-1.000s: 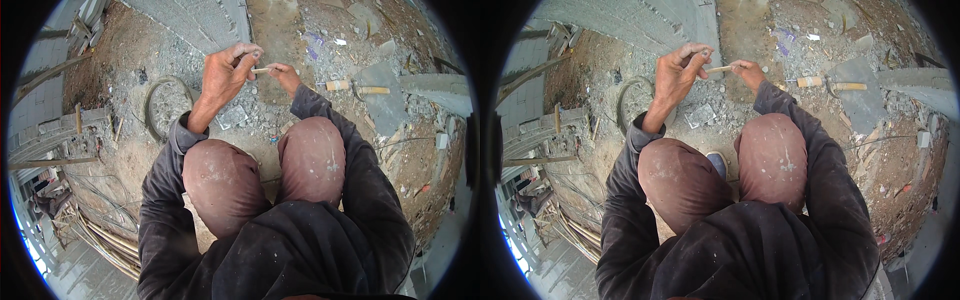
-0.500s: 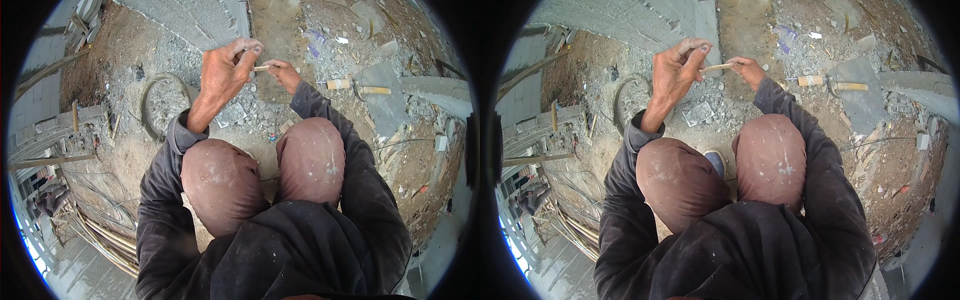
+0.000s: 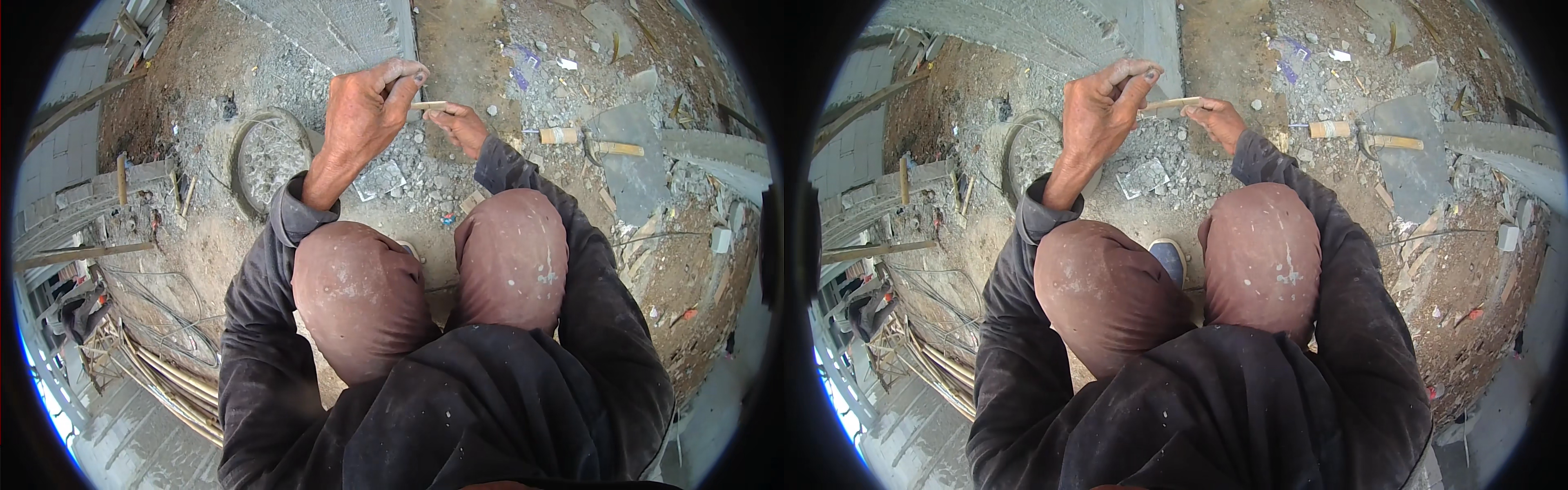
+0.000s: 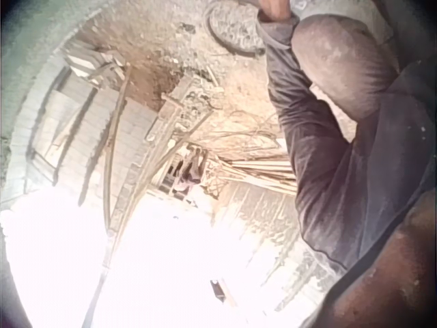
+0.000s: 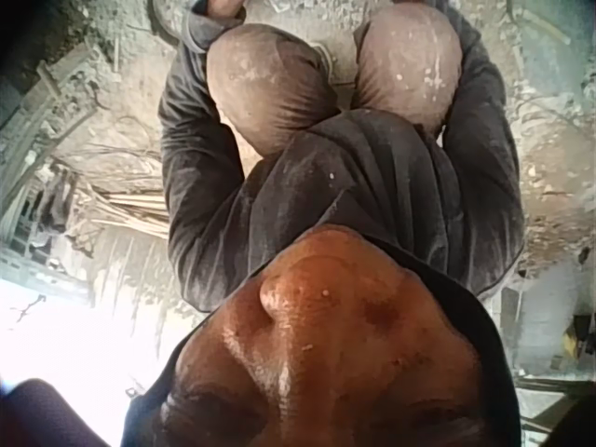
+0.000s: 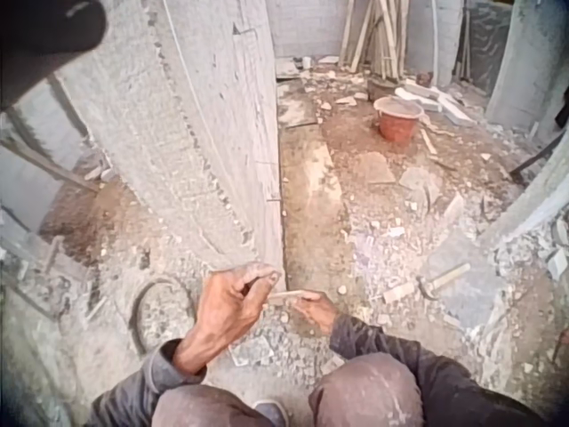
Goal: The person attaches a string line to a corner of a brick wall using a nail and a hammer, then adjusts the tension and position of the string across the wall structure.
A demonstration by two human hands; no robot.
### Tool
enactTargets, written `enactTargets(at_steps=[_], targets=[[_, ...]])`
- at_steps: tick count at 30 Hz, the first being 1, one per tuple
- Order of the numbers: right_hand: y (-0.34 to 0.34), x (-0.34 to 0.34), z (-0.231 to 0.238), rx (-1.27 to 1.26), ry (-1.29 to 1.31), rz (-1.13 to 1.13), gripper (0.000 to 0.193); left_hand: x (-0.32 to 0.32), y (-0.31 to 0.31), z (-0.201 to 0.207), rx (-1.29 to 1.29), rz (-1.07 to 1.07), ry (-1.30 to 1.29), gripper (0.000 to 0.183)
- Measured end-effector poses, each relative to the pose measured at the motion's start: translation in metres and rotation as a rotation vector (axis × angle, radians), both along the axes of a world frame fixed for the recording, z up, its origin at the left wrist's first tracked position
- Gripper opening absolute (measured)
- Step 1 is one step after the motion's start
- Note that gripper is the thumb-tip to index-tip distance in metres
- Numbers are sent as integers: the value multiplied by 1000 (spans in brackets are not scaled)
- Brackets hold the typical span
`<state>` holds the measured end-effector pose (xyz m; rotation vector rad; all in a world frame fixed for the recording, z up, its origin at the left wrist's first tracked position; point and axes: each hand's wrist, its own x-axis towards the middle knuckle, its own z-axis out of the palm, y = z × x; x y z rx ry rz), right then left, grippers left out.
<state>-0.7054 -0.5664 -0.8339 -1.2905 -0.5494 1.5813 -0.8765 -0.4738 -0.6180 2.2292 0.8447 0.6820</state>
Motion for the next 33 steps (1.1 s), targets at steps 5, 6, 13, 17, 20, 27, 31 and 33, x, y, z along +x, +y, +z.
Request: enactTargets(at_steps=[5, 6, 13, 17, 20, 27, 31, 33], targets=[[-4, -11, 12, -12, -71, 48, 25, -1, 2, 0, 59, -14, -13, 17], [-5, -11, 12, -7, -70, 43, 25, 0, 1, 1, 97, -27, -16, 17], [-9, -14, 11, 0, -67, 56, 19, -1, 5, -6, 168, -24, -32, 18], [-12, -19, 10, 124, -248, 49, 18, 0, 4, -5, 175, -34, -37, 18], [-14, -24, 23, 217, -371, 31, 19, -2, 6, -5, 187, -28, -10, 18], [-2, -1, 79, 300, -940, 245, 22, -3, 5, -8, 157, -24, -25, 19], [14, 9, 134, 195, -1136, 406, 21, -4, 3, -3, 161, -19, -2, 19], [24, 20, 137, 375, -1359, 387, 20, -2, 3, -4, 148, -26, -42, 20]])
